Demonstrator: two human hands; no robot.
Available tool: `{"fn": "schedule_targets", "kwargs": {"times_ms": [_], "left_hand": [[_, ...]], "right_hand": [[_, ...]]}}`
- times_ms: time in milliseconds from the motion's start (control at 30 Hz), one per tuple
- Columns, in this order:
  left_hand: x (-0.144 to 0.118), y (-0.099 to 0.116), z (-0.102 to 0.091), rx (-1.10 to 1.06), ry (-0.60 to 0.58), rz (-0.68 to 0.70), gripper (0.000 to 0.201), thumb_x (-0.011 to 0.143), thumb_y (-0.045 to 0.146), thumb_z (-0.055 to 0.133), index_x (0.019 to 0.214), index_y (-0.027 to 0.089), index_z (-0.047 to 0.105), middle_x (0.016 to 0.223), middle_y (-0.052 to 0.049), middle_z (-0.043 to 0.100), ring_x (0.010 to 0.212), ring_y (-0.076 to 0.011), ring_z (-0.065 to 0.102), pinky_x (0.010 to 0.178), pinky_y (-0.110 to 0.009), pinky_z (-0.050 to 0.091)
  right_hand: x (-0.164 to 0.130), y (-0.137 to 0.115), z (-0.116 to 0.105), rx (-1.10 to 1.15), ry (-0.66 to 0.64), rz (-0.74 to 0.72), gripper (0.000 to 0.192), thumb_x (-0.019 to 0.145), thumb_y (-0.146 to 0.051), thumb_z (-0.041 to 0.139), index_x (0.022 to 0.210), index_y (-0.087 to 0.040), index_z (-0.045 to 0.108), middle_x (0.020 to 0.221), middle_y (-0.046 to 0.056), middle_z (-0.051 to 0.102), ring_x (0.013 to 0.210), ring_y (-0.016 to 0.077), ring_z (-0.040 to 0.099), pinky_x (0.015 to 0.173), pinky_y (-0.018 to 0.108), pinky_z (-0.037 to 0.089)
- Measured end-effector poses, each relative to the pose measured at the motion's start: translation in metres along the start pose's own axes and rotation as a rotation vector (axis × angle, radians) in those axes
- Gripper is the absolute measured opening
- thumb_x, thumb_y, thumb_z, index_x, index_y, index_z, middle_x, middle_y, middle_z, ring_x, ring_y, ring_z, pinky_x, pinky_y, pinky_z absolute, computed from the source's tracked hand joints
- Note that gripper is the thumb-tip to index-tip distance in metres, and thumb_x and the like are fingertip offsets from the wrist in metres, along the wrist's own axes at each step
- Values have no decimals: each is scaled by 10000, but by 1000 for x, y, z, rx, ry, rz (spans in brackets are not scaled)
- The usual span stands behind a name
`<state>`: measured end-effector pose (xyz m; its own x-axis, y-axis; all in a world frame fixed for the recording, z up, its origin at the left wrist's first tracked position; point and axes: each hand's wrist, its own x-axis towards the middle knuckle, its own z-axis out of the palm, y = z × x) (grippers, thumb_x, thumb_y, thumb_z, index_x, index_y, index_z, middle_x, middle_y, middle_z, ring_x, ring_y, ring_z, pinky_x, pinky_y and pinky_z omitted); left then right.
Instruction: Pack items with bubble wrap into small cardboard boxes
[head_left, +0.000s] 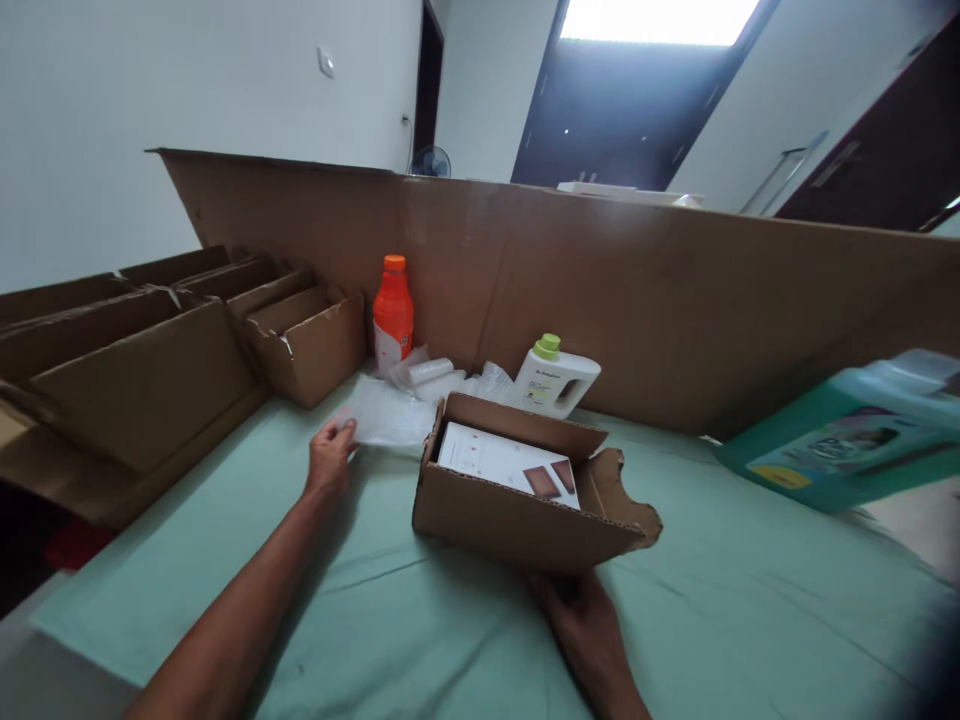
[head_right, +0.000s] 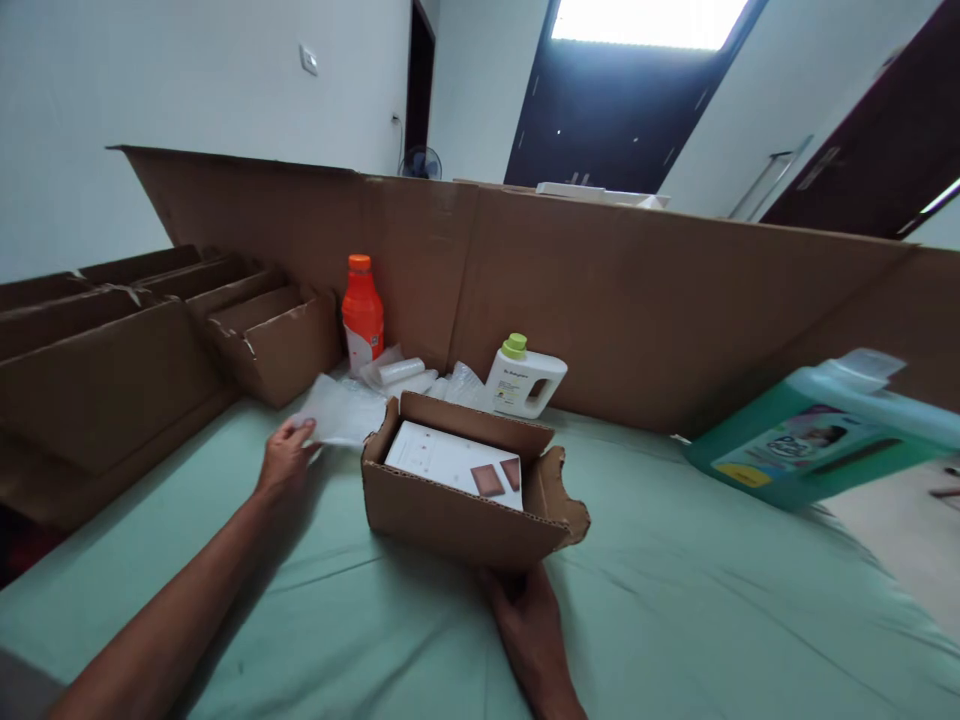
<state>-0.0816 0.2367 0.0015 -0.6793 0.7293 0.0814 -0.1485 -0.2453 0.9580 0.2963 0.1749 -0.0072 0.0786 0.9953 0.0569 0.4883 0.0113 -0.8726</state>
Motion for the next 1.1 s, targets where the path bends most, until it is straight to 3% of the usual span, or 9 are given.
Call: {"fn": "schedule_targets", "kwargs": {"times_ms": [167, 300, 467, 600, 733, 800, 933, 1033, 1100], "left_hand": [[-40, 42, -72, -279, 123, -110, 147, 840, 247, 611, 951, 224, 705, 977, -27, 755, 921, -172, 704, 816, -328, 587], [-84, 61, -97, -531, 135, -343, 288, 906, 95, 480, 992, 167, 745, 989, -69, 781, 880, -156, 735, 792, -272, 608], [-134, 72, -97, -613, 76, -546, 359, 888, 46, 508, 1128, 182, 738, 1002, -65, 790, 859, -176, 757, 884, -314, 614], [-166, 70, -83, -616, 14, -665, 286, 835, 23, 577, 997, 172, 758, 956, -57, 793, 831, -184, 757, 943, -367, 598], [-195, 70, -54, -631, -118, -775, 121, 718, 65, 738, 803, 151, 739, 885, -55, 787, 813, -202, 746, 932, -374, 595], [-208, 73, -39, -599, -226, -818, 193, 646, 137, 832, 810, 143, 731, 909, -70, 781, 849, -227, 738, 922, -373, 589], [-221, 69, -33, -342, -349, -684, 463, 589, 341, 902, 956, 144, 702, 951, -81, 756, 871, -234, 713, 846, -333, 574], [-215, 53, -53, -43, -319, -524, 562, 568, 358, 899, 1030, 160, 648, 899, -52, 720, 799, -196, 683, 761, -297, 560], [-209, 42, -72, 70, -286, -468, 679, 565, 360, 895, 1150, 181, 600, 959, -62, 698, 831, -215, 683, 737, -321, 570]], "right_hand": [[3, -3, 1, 6, -25, 14, 560, 694, -554, 727, 1093, -175, 623, 1055, 143, 766, 993, 366, 720, 801, 437, 589], [3, -9, 6, 12, -28, -30, 549, 707, -537, 711, 1110, -177, 616, 1053, 139, 764, 988, 345, 717, 828, 439, 577], [-11, -22, -7, 16, -38, -98, 619, 678, -453, 710, 1223, -178, 609, 1202, 142, 724, 1108, 342, 671, 962, 492, 524], [-61, -24, -24, 109, 57, -48, 691, 739, -514, 726, 1331, -195, 564, 1307, 172, 668, 1208, 345, 622, 1056, 533, 449], [-118, -28, -7, 477, -198, 102, 810, 757, -586, 757, 1424, -232, 464, 1327, 182, 651, 1169, 324, 653, 967, 483, 514], [-132, -36, 11, 640, -292, 176, 888, 717, -586, 803, 1435, -223, 428, 1285, 175, 671, 1128, 312, 674, 930, 445, 530], [-127, -53, 26, 709, -147, 246, 837, 733, -566, 795, 1403, -215, 437, 979, 63, 737, 803, 211, 698, 735, 326, 547], [-113, -47, 11, 463, -16, 151, 780, 742, -553, 765, 1373, -184, 493, 768, 1, 686, 636, 171, 610, 617, 286, 505], [-105, -35, -4, 227, 68, 70, 734, 757, -546, 733, 1348, -160, 534, 764, 13, 679, 657, 184, 609, 632, 300, 506]]}}
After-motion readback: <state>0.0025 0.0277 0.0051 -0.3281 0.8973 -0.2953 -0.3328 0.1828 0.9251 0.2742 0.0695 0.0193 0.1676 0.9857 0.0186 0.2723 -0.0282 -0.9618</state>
